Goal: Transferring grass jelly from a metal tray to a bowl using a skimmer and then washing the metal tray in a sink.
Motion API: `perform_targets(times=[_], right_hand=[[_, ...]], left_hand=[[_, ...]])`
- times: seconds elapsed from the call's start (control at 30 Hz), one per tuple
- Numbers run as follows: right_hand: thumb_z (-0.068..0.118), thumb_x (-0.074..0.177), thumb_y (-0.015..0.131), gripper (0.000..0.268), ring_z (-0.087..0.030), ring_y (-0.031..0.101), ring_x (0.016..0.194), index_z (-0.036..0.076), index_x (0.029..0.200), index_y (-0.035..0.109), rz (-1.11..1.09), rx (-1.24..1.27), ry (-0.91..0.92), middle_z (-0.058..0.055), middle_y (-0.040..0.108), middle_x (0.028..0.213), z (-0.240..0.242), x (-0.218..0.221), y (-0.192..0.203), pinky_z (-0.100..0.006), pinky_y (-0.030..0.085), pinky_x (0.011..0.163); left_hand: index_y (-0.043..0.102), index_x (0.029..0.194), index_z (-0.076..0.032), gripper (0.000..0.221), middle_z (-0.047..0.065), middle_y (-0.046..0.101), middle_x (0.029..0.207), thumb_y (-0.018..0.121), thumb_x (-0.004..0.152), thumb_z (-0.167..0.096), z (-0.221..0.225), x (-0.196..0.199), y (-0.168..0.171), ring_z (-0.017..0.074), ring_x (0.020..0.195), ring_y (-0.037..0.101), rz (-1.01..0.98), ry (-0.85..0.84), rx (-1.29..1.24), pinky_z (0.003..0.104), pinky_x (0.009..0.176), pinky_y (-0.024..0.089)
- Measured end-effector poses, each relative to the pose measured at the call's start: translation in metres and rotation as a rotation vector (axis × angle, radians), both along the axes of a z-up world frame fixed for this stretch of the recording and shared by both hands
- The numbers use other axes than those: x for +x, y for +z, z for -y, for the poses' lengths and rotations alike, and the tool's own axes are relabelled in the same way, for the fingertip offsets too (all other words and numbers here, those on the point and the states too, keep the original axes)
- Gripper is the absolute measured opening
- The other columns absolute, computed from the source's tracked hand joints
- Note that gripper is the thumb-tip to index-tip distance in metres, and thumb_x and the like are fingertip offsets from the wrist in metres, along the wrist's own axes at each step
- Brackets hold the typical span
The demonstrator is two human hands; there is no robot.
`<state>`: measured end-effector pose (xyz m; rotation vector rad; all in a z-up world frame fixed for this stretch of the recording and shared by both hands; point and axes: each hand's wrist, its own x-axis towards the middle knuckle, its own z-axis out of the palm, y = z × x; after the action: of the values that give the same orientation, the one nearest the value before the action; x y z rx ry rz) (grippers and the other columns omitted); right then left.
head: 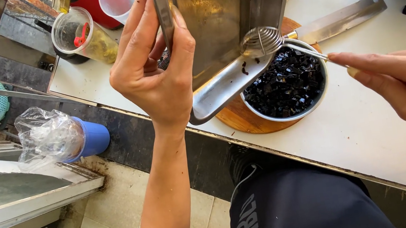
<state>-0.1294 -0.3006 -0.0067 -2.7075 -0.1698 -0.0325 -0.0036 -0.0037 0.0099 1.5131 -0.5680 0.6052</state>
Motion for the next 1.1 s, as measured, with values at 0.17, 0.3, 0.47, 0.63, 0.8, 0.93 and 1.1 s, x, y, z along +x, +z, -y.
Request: perform_targets(times=[0.17,0.3,0.47,0.63,0.8,0.93,1.1], right_hand=[[0.019,0.104,0.061,0.031,-0.015,0.049,0.045,0.02,0.133,0.071,-0.015,0.145,-0.109,-0.006,0.054,0.05,-0.012,0.011,-0.016,-0.033,0.042,0.046],[0.02,0.106,0.059,0.021,-0.014,0.043,0.047,0.008,0.108,0.076,-0.014,0.438,-0.132,-0.005,0.053,0.056,-0.023,0.027,-0.035,-0.033,0.035,0.044],[0.022,0.113,0.047,0.031,-0.016,0.052,0.057,0.005,0.128,0.068,0.091,0.514,0.017,-0.011,0.053,0.07,-0.049,0.055,-0.025,-0.032,0.045,0.056],[0.02,0.113,0.043,0.037,-0.038,0.066,0.081,-0.002,0.137,0.059,0.338,0.314,0.16,-0.022,0.067,0.097,-0.062,0.052,-0.03,-0.045,0.05,0.066],[0.02,0.116,0.043,0.031,-0.038,0.067,0.079,0.002,0.13,0.063,0.235,0.312,0.023,-0.018,0.063,0.08,-0.07,0.045,-0.034,-0.047,0.05,0.069],[0.025,0.113,0.044,0.035,-0.033,0.063,0.056,0.009,0.132,0.069,-0.173,0.496,-0.233,-0.018,0.058,0.067,-0.073,0.045,-0.019,-0.043,0.051,0.058],[0.026,0.115,0.041,0.037,-0.017,0.056,0.057,0.005,0.135,0.065,0.147,0.454,-0.056,-0.009,0.056,0.068,-0.065,0.047,-0.032,-0.035,0.046,0.057]], left_hand=[[0.066,0.136,0.0,0.03,0.014,0.064,0.144,0.071,0.108,0.01,0.003,0.0,-0.002,0.0113,0.117,0.07,-0.039,0.027,-0.006,0.02,0.082,0.064],[0.063,0.137,0.004,0.032,0.018,0.063,0.144,0.068,0.106,0.01,0.007,0.005,-0.004,0.0162,0.123,0.07,-0.106,0.009,-0.104,0.026,0.101,0.066],[0.063,0.139,0.003,0.032,0.016,0.063,0.144,0.07,0.107,0.008,0.013,-0.001,-0.003,0.0144,0.119,0.07,-0.103,-0.016,-0.123,0.025,0.096,0.065],[0.065,0.139,0.003,0.029,0.012,0.063,0.145,0.07,0.111,0.009,0.017,-0.008,-0.004,0.0109,0.119,0.064,-0.093,-0.042,-0.174,0.025,0.098,0.065],[0.065,0.138,0.0,0.031,0.009,0.061,0.147,0.07,0.108,0.008,0.018,-0.013,0.007,0.0098,0.119,0.068,-0.103,0.007,-0.149,0.023,0.087,0.066],[0.065,0.137,-0.001,0.032,0.01,0.064,0.144,0.071,0.106,0.007,0.016,-0.011,0.004,0.0103,0.118,0.069,-0.116,0.02,-0.12,0.023,0.088,0.067],[0.064,0.138,-0.001,0.031,0.01,0.062,0.146,0.069,0.108,0.007,0.018,-0.012,0.004,0.0112,0.12,0.069,-0.095,0.001,-0.15,0.025,0.091,0.067]])
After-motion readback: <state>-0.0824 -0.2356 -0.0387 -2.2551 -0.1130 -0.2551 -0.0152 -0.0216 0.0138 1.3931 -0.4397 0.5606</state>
